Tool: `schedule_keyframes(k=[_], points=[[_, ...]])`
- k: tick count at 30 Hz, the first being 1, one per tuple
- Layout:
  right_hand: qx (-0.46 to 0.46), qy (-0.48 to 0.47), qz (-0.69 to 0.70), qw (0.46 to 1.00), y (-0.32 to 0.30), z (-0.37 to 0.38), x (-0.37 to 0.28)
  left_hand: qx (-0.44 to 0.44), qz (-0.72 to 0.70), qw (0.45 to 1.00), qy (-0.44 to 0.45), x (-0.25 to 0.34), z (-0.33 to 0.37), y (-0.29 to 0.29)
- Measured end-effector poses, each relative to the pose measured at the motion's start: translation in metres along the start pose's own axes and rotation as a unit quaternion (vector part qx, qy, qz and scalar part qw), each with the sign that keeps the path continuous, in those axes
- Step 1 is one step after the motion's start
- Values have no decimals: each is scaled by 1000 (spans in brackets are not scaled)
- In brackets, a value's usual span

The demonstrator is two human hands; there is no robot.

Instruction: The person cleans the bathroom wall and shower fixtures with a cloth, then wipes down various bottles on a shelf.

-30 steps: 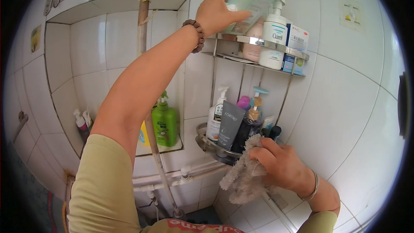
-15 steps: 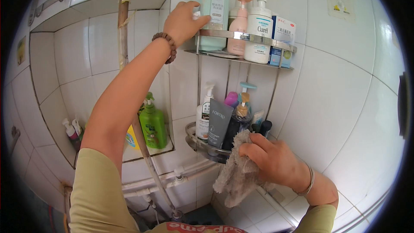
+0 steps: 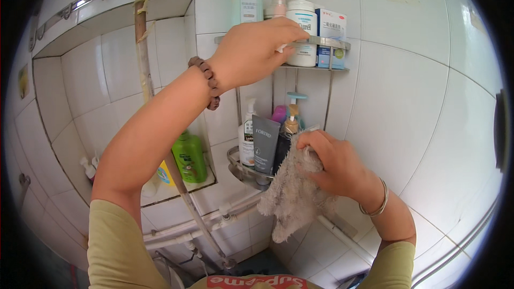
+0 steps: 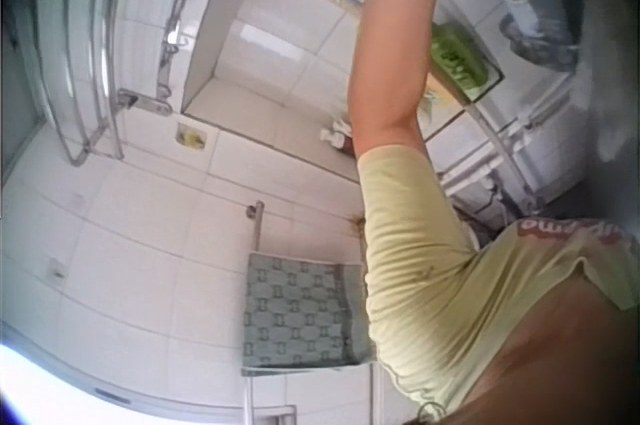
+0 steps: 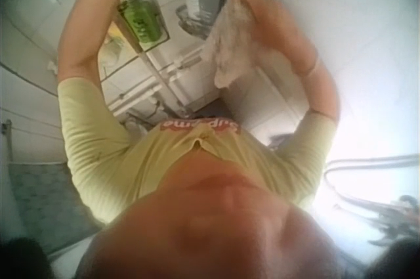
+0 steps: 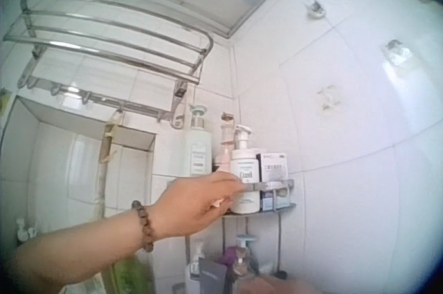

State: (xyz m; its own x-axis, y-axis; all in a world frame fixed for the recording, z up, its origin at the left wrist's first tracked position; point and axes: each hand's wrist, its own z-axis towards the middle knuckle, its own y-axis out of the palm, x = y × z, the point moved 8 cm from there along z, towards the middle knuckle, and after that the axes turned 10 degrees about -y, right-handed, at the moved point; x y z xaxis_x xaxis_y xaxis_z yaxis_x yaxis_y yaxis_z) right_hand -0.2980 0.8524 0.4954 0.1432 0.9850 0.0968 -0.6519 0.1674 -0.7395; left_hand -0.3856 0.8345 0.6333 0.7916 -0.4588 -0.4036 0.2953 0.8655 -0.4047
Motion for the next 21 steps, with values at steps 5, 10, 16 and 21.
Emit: schedule_keyframes(k=[5, 10, 16, 21], points=[[47, 46, 14, 998, -9, -9, 7, -87, 92, 992, -21, -1, 15, 27], [243, 73, -61, 965, -66, -24, 19, -103, 146, 983, -38, -9, 9, 32], [439, 202, -142, 864, -123, -72, 36, -76, 53, 995, -35, 1, -36, 12], [381, 273, -128, 874, -88, -78, 52, -114, -22, 991, -72, 16, -119, 20]])
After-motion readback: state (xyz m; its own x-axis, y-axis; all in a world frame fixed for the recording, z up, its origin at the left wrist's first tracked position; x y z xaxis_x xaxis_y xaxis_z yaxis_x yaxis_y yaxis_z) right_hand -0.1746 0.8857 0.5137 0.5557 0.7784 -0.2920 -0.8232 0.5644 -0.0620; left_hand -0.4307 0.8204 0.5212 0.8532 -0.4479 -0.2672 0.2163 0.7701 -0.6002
